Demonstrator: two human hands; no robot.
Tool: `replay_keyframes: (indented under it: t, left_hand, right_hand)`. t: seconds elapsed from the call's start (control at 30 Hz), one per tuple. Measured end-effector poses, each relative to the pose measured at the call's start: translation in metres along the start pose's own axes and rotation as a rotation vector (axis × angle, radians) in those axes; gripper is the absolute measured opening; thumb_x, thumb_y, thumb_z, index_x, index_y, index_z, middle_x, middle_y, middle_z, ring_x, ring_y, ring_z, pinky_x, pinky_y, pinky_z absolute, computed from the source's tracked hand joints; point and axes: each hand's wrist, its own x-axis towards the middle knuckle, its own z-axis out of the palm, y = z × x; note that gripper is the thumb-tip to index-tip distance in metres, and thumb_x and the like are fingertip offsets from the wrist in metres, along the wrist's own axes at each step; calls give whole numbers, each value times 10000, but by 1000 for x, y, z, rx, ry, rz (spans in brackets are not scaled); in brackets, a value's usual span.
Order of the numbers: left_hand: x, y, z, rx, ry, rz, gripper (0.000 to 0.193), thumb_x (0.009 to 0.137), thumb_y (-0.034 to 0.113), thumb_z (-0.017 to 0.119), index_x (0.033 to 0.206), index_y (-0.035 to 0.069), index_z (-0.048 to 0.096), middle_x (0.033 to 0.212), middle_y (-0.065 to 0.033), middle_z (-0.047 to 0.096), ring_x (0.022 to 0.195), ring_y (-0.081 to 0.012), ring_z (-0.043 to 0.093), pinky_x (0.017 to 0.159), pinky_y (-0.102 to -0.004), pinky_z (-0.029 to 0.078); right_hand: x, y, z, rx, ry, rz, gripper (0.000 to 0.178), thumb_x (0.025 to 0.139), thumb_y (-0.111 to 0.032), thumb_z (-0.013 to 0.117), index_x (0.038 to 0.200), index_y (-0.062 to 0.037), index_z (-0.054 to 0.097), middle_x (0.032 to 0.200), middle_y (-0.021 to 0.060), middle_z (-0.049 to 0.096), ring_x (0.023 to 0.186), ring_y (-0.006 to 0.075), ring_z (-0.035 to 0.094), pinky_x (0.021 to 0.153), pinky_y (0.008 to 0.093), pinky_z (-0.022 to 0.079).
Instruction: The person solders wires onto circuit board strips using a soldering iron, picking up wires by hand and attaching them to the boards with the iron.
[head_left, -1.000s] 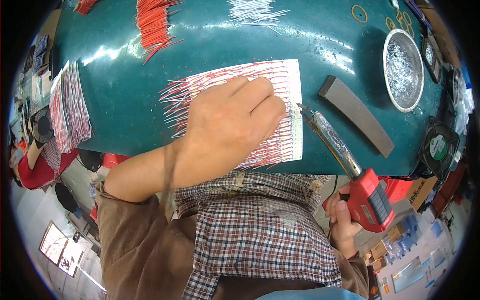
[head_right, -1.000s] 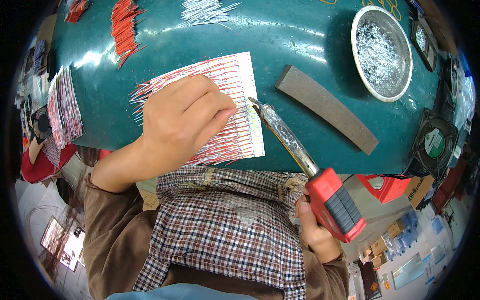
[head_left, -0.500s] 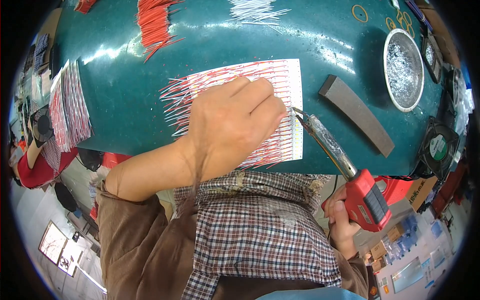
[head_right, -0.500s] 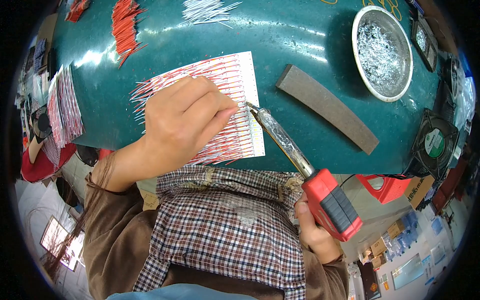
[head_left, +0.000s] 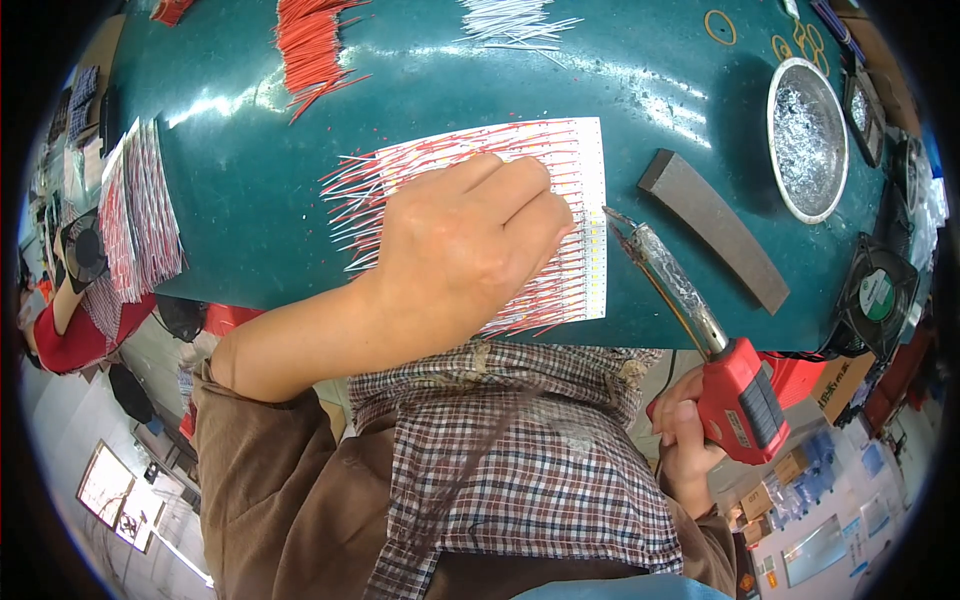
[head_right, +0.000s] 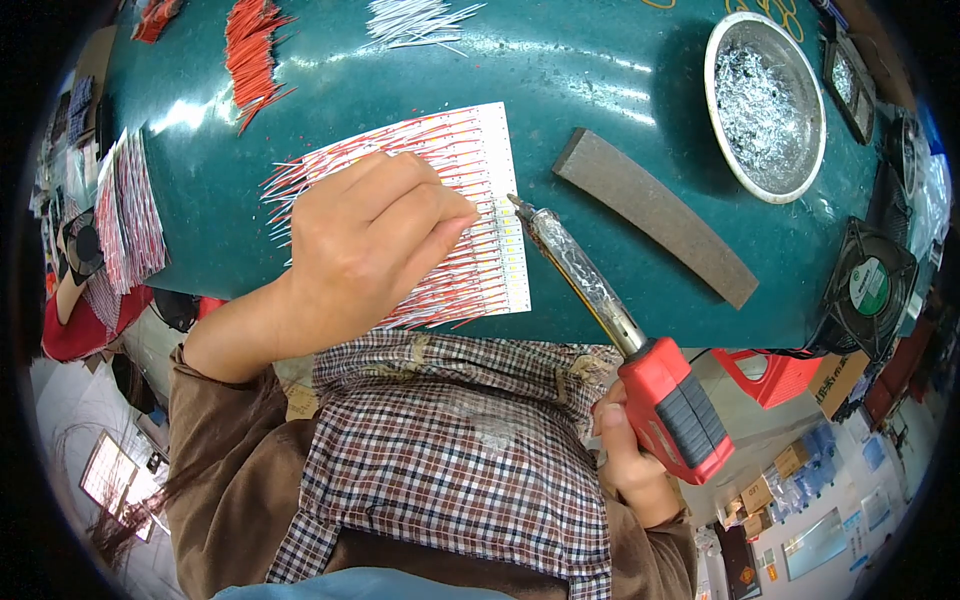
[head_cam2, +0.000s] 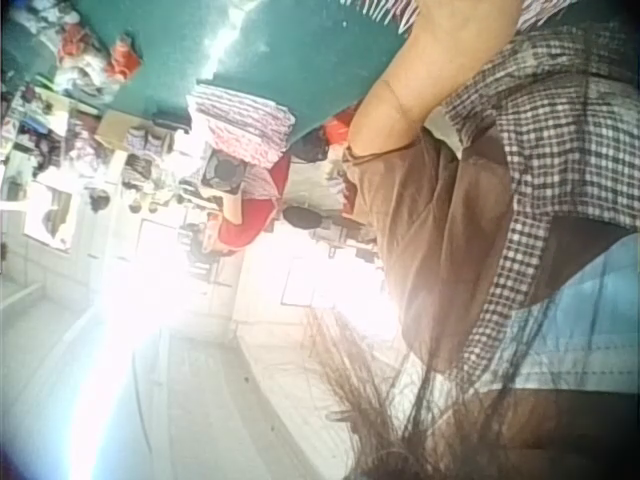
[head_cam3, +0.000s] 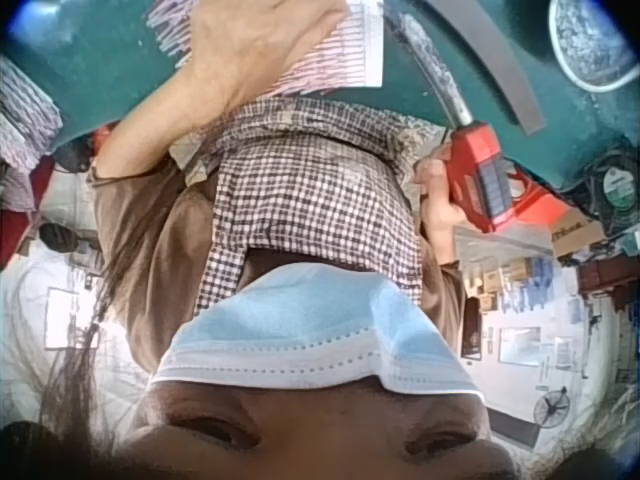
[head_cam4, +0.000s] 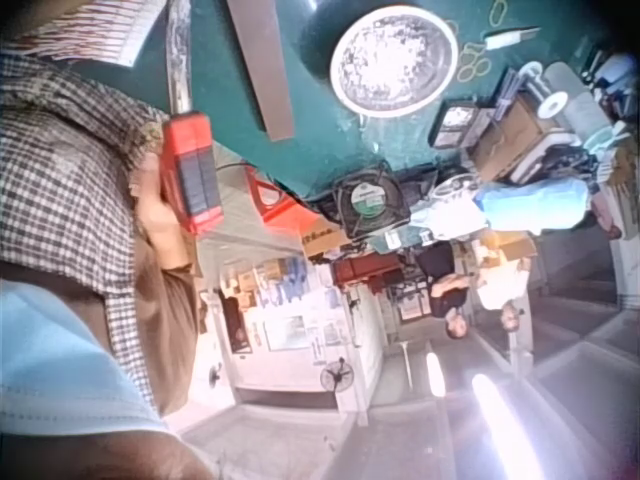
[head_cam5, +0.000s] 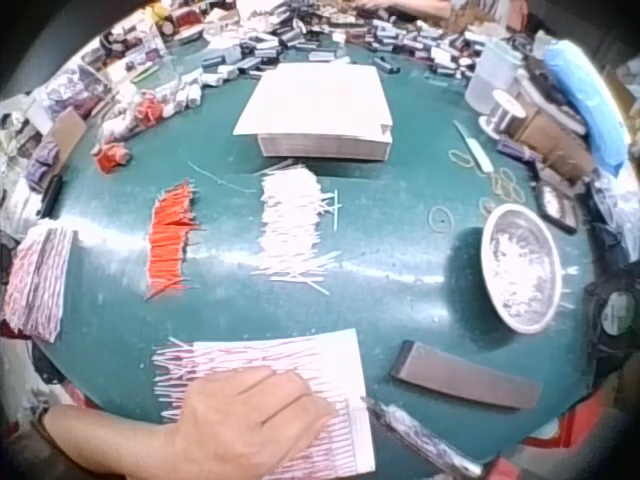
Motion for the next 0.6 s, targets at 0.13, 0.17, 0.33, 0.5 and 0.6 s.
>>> replay_keyframes:
  t: [0.13,0.17,0.33,0.5,0.6]
  left_hand:
    - [1,-1,1,-4,10,8,141,678,36,707,790,63,627,727,-57,551,634,-213,558,534,-319,452]
    - [1,-1,1,-4,8,9,141,676,37,706,791,63,628,727,-56,551,633,-213,557,533,-319,450]
    - [1,2,-3,26,-41,-9,144,672,47,709,790,66,628,728,-50,545,635,-211,552,537,-323,446]
    - [14,-1,-22,105,-67,-23,141,677,64,715,785,86,626,737,-43,543,667,-207,559,574,-335,449]
    - [42,-27,-25,312,92,-28,142,685,88,727,788,87,630,749,-41,552,677,-206,552,591,-326,446]
  right_hand:
    - [1,-1,0,4,6,-6,150,852,-71,527,930,11,428,747,78,457,397,70,352,381,223,332]
    - [1,-1,0,4,6,-6,150,852,-71,527,930,11,428,747,78,457,397,70,352,381,223,332]
    - [3,-4,1,1,23,-9,149,852,-76,521,920,18,428,719,78,454,391,71,349,380,216,332]
    - [7,-9,4,20,18,-15,139,854,-76,513,909,23,433,694,75,455,380,67,337,377,214,330]
    - [8,-5,1,24,20,-41,129,859,-75,509,897,27,440,681,70,455,376,62,331,374,212,328]
